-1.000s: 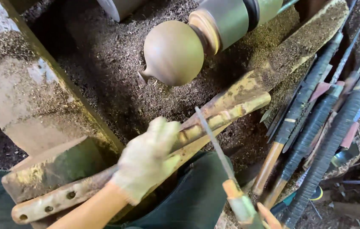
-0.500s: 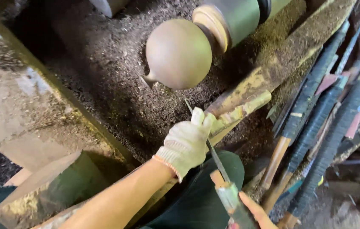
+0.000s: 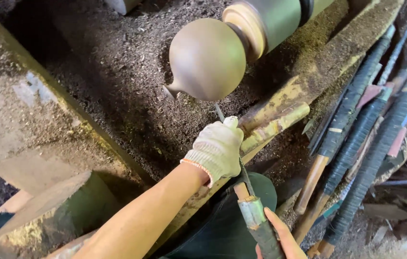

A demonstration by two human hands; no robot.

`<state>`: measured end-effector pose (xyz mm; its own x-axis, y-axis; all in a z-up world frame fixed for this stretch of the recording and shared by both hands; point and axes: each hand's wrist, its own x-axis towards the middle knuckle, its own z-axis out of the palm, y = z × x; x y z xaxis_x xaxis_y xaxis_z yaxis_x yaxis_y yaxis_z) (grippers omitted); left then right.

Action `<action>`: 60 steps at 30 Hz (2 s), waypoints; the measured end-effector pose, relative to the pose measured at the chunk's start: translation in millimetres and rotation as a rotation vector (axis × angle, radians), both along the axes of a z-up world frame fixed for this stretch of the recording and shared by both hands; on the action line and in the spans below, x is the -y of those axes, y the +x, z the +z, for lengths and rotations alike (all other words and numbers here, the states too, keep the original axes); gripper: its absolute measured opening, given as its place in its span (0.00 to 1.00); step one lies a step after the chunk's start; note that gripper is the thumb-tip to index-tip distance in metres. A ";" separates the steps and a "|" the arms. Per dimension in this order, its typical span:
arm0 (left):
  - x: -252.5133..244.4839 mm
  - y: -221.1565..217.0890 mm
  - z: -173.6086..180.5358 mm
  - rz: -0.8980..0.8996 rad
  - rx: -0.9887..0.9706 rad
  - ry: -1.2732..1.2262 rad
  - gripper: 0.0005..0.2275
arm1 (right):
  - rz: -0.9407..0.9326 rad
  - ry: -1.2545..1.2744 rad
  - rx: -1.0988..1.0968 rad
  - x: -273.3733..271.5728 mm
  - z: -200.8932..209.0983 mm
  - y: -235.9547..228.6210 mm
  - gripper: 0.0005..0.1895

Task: The person shapes a spinning wooden vessel mounted on a lathe, holding a chisel against the rotating wood to smooth and form its surface. They briefly touch the piece to check it, reposition the tool, and continue cutting along the wood with both hands.

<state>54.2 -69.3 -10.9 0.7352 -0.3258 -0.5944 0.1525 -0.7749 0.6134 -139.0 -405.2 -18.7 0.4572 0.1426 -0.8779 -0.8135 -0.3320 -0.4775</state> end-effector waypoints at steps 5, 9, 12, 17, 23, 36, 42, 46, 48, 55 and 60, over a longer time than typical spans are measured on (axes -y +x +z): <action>0.6 0.6 5.7 0.040 -0.021 0.020 0.15 | 0.170 -0.017 0.173 23.5 -10.3 12.2 0.43; 3.7 -1.9 4.7 0.088 -0.030 0.048 0.16 | 0.094 0.074 0.051 69.0 -43.2 13.5 0.39; 5.5 -3.4 4.9 0.119 -0.043 0.070 0.16 | 0.146 0.155 0.063 71.4 -39.0 24.4 0.40; 7.6 -3.7 7.2 0.146 -0.059 0.102 0.15 | 0.331 0.058 0.273 30.6 -17.1 45.8 0.48; 4.0 2.5 12.4 0.076 -0.125 0.089 0.15 | 0.389 -0.162 0.351 25.7 -12.6 37.6 0.52; 2.0 -7.9 -15.4 0.078 0.103 -0.064 0.14 | 0.224 -0.082 0.290 -6.7 20.5 14.2 0.46; 0.3 -8.8 -20.5 0.054 0.172 -0.115 0.14 | 0.084 0.052 0.175 -13.4 24.5 -1.1 0.54; 0.6 -10.5 -25.8 0.055 0.231 -0.141 0.14 | 0.149 0.082 0.145 -4.5 14.6 -13.0 0.62; -0.2 -6.1 -19.9 0.027 0.212 -0.124 0.14 | 0.154 0.044 0.136 -18.3 24.0 -4.7 0.61; -0.4 -4.7 -10.2 0.037 0.105 -0.061 0.17 | 0.246 0.039 0.208 3.4 25.1 18.6 0.59; -0.1 -3.0 -0.6 0.045 0.026 0.000 0.19 | 0.269 -0.045 0.140 21.4 17.6 26.8 0.49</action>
